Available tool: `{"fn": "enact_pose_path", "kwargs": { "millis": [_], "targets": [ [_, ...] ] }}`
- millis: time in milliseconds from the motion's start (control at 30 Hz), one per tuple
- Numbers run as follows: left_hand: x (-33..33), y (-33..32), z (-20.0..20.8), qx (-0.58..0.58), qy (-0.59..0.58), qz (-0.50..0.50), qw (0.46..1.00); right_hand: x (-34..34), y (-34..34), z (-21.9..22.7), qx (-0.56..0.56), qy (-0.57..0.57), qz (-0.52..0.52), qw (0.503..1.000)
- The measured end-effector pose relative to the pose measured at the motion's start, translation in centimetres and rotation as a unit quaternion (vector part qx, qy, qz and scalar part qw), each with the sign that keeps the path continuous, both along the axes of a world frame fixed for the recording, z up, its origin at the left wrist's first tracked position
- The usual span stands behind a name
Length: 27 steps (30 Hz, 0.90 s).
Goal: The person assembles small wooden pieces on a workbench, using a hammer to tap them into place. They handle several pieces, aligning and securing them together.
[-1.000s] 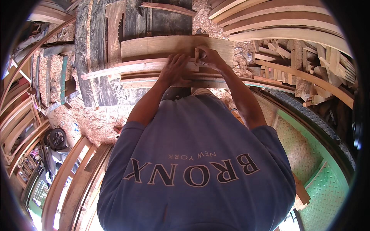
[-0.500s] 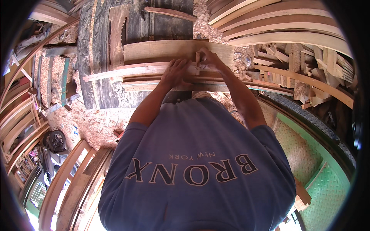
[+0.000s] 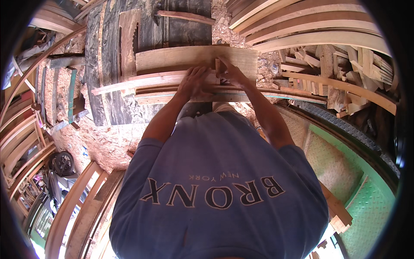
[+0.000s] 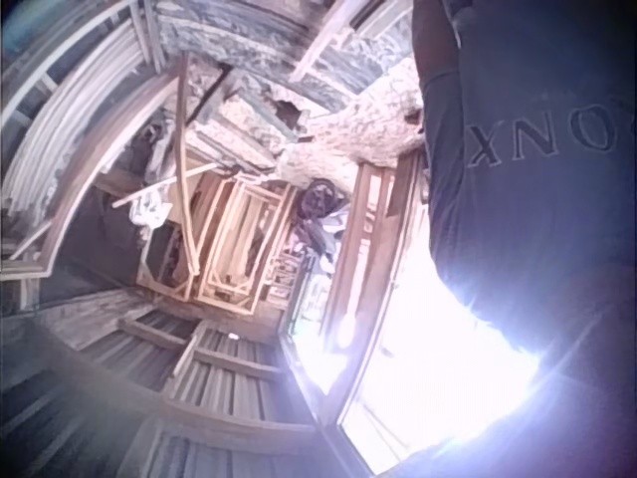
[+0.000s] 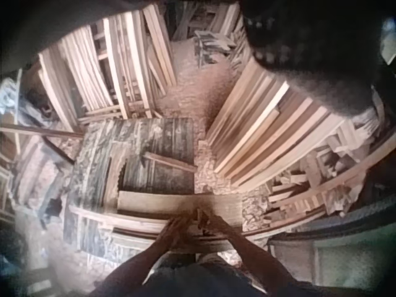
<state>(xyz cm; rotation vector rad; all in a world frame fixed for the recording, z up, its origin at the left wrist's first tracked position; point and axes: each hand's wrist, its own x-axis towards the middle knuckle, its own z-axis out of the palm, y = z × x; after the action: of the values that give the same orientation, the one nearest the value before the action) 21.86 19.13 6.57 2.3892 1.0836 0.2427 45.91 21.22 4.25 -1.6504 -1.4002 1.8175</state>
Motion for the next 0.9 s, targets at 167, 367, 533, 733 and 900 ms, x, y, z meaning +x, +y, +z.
{"fn": "enact_pose_path", "kwargs": {
  "millis": [167,367,533,733,900],
  "targets": [
    [0.0,-0.1,0.3,-0.002,-0.016,0.002,1.000,-0.2,-0.3,0.4,0.011,-0.017,0.002,1.000],
    [0.1,-0.1,0.3,-0.017,-0.015,-0.003,1.000,-0.2,-0.3,0.8,0.022,-0.016,0.001,1.000],
    [0.0,0.0,-0.1,-0.004,0.007,-0.007,1.000,-0.6,-0.1,1.5,-0.020,-0.009,-0.022,1.000],
    [-0.3,0.2,-0.4,-0.027,0.009,-0.030,0.999,-0.8,0.3,1.9,-0.040,-0.025,-0.009,0.999],
    [-0.2,-0.1,-0.9,-0.019,-0.007,-0.015,1.000,-0.7,0.1,1.3,-0.035,0.014,-0.026,0.999]
  ]
}}
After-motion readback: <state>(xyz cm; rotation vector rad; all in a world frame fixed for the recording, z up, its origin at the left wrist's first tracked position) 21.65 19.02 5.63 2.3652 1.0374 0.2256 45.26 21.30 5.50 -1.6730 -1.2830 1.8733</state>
